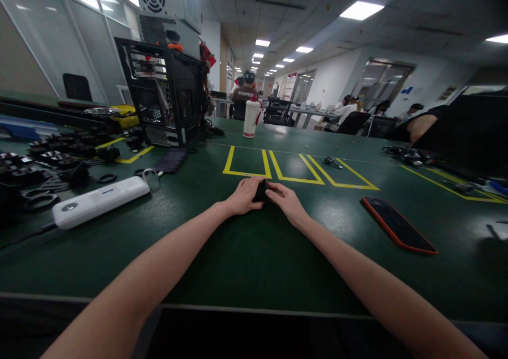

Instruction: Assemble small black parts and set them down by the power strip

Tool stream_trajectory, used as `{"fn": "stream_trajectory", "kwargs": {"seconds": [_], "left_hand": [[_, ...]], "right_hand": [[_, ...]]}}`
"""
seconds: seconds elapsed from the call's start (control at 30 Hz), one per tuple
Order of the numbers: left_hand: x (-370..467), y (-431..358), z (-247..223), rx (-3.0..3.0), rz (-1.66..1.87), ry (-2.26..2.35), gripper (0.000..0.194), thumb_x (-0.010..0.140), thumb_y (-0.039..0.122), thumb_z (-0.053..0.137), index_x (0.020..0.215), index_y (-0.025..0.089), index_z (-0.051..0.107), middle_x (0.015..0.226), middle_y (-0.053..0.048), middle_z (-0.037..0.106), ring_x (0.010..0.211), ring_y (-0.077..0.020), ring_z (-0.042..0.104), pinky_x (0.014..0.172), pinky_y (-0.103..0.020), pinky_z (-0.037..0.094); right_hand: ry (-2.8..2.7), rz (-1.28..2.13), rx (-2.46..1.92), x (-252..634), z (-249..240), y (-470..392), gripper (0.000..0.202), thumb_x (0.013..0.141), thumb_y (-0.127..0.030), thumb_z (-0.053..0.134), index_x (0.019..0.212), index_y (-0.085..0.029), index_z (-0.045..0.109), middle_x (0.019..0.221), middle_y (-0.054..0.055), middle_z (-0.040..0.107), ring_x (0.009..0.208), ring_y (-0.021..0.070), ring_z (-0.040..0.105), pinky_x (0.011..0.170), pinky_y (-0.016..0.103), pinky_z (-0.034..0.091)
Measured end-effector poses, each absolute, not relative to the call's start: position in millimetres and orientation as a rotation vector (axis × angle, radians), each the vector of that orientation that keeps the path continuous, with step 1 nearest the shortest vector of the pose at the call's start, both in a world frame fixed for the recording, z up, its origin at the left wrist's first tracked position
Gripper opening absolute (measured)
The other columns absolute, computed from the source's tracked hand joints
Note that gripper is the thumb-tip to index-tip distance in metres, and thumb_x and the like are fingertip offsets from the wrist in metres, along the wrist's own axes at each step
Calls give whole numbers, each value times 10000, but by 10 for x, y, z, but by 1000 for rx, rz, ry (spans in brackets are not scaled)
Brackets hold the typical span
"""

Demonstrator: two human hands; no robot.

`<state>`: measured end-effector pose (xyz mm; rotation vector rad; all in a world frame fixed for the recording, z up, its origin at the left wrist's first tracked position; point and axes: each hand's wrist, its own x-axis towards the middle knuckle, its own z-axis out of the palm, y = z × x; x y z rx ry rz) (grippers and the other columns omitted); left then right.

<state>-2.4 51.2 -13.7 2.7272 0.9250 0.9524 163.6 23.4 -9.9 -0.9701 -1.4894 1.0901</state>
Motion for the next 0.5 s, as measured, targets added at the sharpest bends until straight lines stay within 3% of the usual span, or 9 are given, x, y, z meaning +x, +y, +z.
{"fn": "stream_trajectory", "kwargs": {"seconds": [0.17, 0.3, 0.5], "left_hand": [[-29, 496, -117, 2734, 940, 920, 645, 680, 274, 560, 1223, 166, 229, 1219, -124, 393, 1150, -255, 369, 968, -430, 268], [-21, 492, -115, 2728, 971, 925, 630, 679, 281, 563, 1212, 160, 249, 1192, -121, 412, 1125, -250, 390, 962, -413, 277], [-19, 495, -125, 2719, 980, 913, 647, 661, 264, 576, 1210, 160, 250, 1174, -114, 422, 1113, -249, 398, 955, -408, 283]], "right_hand": [[-1520, 1106, -859, 1642, -63, 164, 321, 624, -244, 667, 923, -226, 552, 983, 9, 586, 971, 154, 539, 913, 338, 385], [-1478, 1121, -938, 1632, -64, 158, 248, 680, -300, 618, 907, -229, 547, 960, 14, 584, 932, 155, 549, 881, 355, 406], [-1487, 1110, -987, 1638, -94, 219, 341, 696, -297, 602, 1019, -208, 536, 1011, 43, 577, 944, 172, 543, 896, 379, 393]]}}
